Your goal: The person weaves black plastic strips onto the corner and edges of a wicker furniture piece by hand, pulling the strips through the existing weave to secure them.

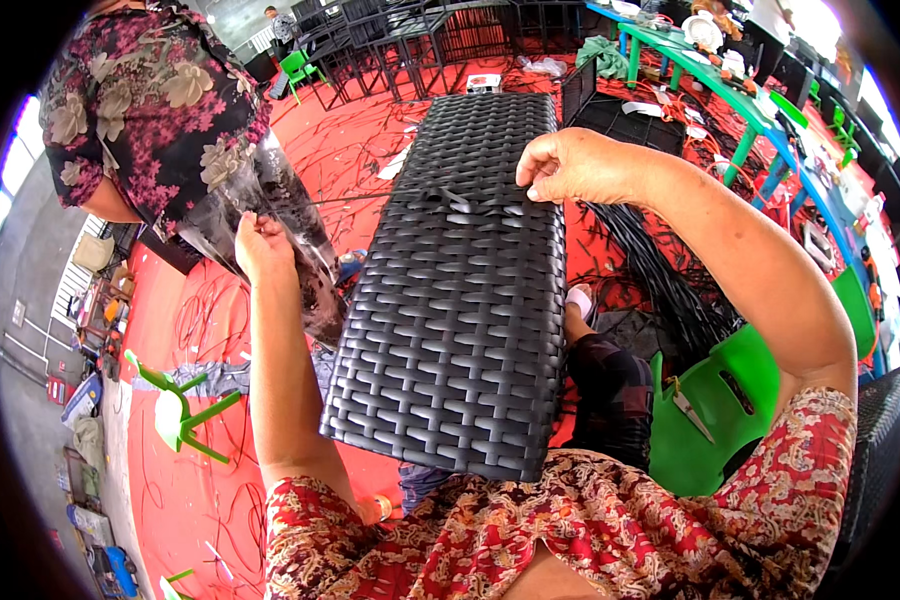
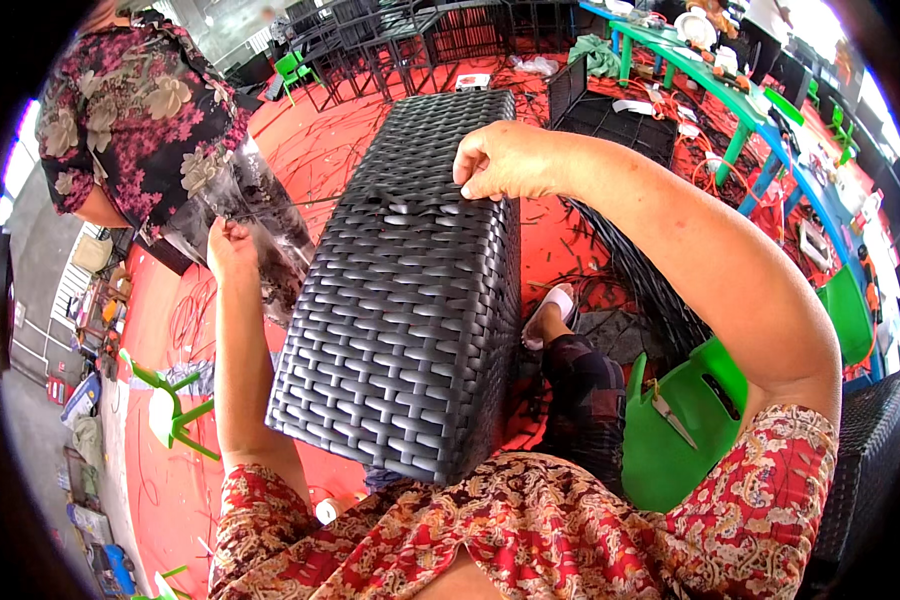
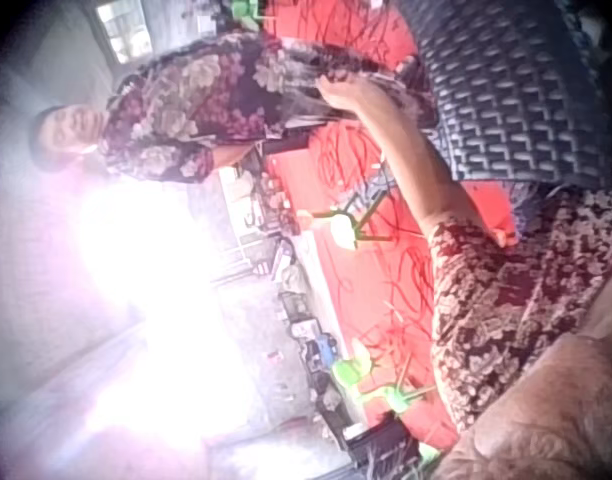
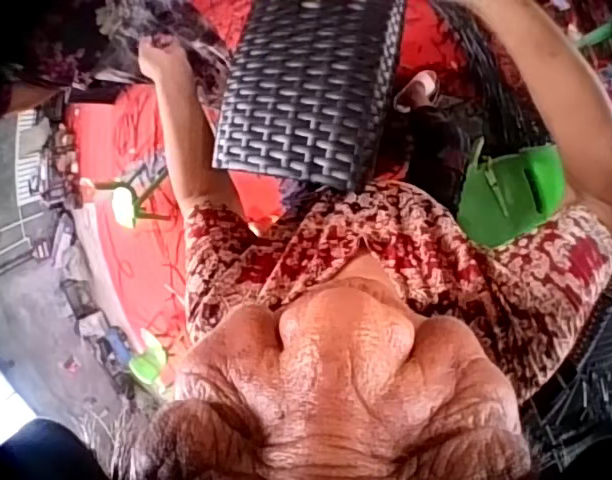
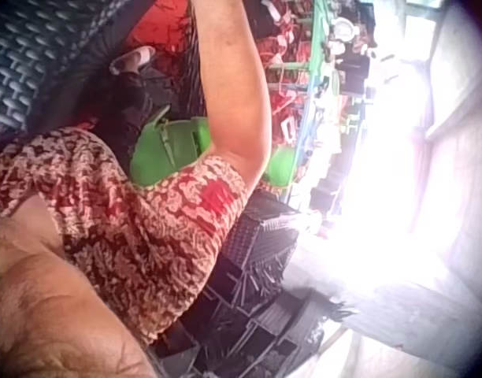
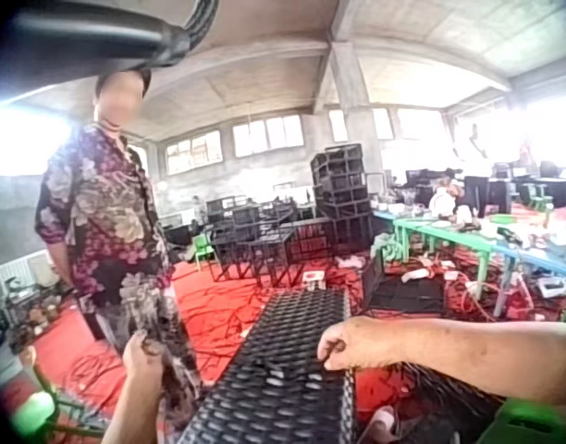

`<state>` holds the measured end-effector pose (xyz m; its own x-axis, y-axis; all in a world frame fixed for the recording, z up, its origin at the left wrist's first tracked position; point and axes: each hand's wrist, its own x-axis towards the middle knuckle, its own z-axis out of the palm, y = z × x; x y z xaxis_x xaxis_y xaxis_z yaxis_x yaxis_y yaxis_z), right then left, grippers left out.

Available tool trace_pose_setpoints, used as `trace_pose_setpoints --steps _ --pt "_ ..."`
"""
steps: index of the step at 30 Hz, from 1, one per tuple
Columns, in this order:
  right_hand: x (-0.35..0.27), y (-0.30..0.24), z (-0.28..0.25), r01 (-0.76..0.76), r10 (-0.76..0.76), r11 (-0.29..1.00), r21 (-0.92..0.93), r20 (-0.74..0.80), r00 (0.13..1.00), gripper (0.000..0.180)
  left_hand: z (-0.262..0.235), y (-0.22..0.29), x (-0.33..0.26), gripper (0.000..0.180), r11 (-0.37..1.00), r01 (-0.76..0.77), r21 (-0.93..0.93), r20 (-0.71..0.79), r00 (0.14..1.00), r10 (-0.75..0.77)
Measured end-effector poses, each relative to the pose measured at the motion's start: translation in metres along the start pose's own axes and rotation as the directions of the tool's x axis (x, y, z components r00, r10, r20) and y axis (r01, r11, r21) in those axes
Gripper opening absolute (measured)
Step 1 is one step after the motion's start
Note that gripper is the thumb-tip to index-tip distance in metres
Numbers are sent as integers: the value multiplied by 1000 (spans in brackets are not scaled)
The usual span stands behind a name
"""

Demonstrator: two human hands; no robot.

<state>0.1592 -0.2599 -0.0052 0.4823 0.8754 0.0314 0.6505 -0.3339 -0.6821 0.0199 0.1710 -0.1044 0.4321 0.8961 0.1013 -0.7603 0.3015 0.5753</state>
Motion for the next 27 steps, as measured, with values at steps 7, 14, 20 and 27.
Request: trace_pose_setpoints --steps 7,14,20,27 --pt "-9 -3 11 68 -81 967 -244 -46 996 20 27 -42 -77 69 897 379 226 121 903 -412" --pt "-59 15 45 100 -90 995 -4 -486 870 78 72 -41 -191 65 784 197 588 450 726 -520" --pt "-70 25 69 194 198 743 641 -487 850 73 71 -70 -204 60 736 318 598 376 700 -607" --pt "-99 50 46 119 108 820 560 -356 928 58 87 -51 -311 53 878 359 317 304 838 -453"
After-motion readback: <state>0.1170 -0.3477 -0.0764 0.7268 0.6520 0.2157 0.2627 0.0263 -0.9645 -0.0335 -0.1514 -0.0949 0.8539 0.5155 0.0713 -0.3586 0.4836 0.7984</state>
